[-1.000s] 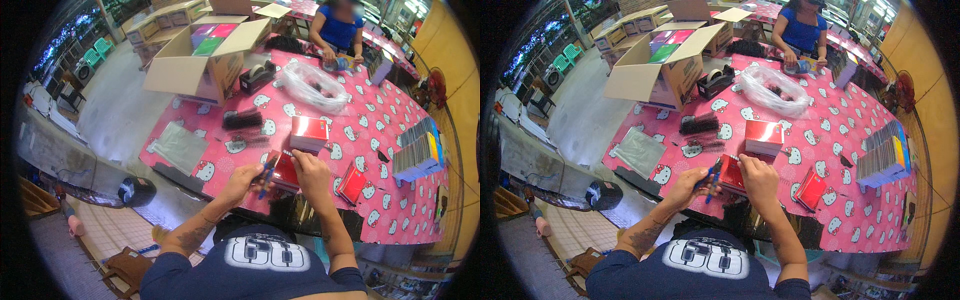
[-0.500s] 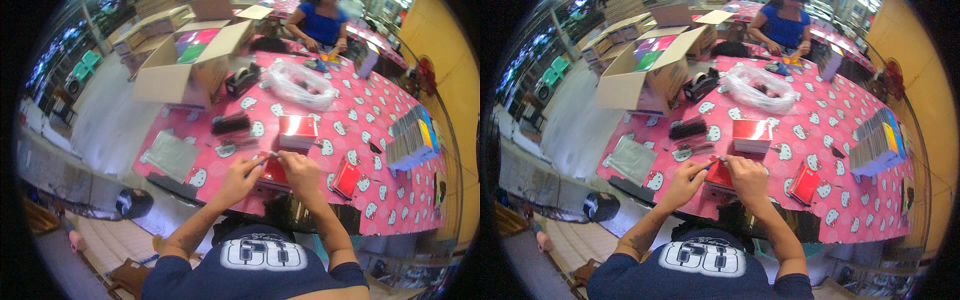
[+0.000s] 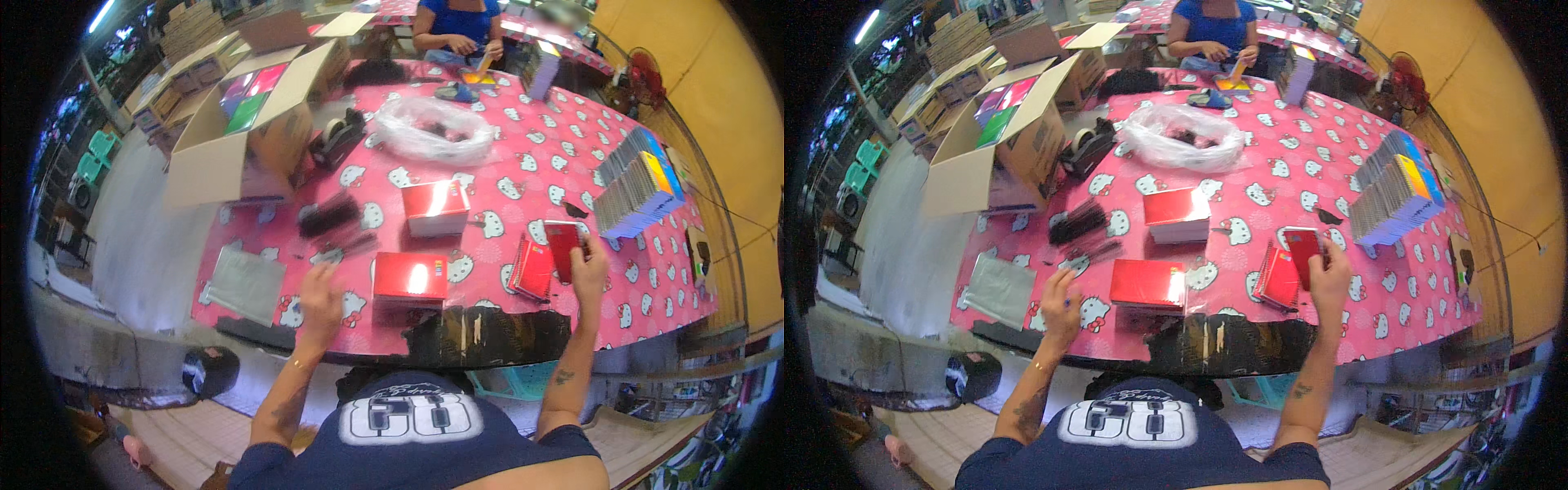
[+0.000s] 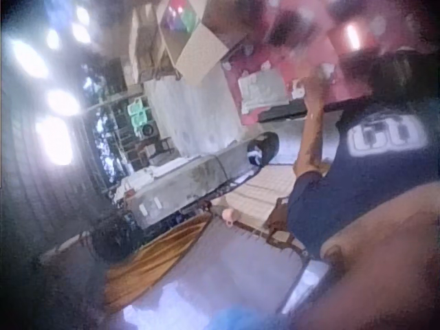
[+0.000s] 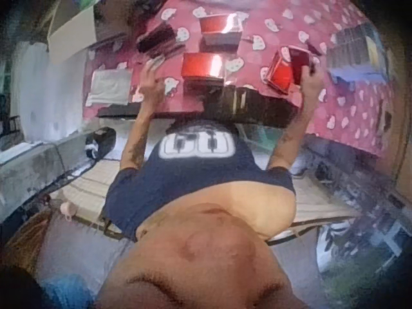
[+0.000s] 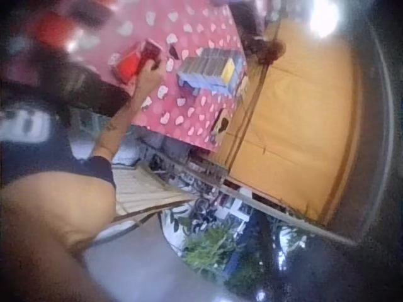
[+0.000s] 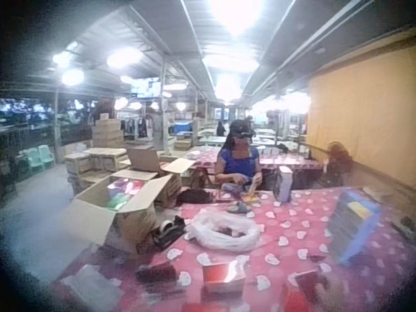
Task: The person packages red notebooks by hand. The person takes a stack of red notebooks, aligns them, places them into a clear plastic bag, and then folds the bag closed using a blue tool to secure the packaging.
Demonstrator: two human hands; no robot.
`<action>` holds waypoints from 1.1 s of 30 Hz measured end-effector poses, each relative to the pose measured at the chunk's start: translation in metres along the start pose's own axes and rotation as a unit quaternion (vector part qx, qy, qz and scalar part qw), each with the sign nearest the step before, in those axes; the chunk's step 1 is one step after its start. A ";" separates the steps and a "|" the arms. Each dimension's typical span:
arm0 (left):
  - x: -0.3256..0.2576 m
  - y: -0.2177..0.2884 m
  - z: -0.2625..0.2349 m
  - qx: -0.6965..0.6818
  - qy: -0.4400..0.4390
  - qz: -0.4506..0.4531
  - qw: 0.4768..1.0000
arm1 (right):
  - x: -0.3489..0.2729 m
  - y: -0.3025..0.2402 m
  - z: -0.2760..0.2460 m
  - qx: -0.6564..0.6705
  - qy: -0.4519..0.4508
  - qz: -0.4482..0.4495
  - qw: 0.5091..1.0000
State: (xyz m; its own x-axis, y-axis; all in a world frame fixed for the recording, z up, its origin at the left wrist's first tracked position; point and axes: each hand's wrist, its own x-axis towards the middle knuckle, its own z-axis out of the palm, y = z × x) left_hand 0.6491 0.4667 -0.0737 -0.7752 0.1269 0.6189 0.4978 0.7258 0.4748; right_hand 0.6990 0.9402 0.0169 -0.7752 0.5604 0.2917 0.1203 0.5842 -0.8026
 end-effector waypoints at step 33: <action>0.059 -0.081 0.077 0.101 -0.063 0.059 0.991 | -0.110 -0.073 0.181 0.362 -0.289 -0.010 0.886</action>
State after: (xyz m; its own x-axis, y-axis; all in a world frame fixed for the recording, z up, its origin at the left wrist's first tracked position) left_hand 0.5330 0.4672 -0.1235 -0.7650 0.2939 0.5730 0.5105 0.8193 0.2612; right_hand 0.6630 0.7296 -0.0508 -0.9859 0.0380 0.1627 -0.1647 -0.0556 -0.9848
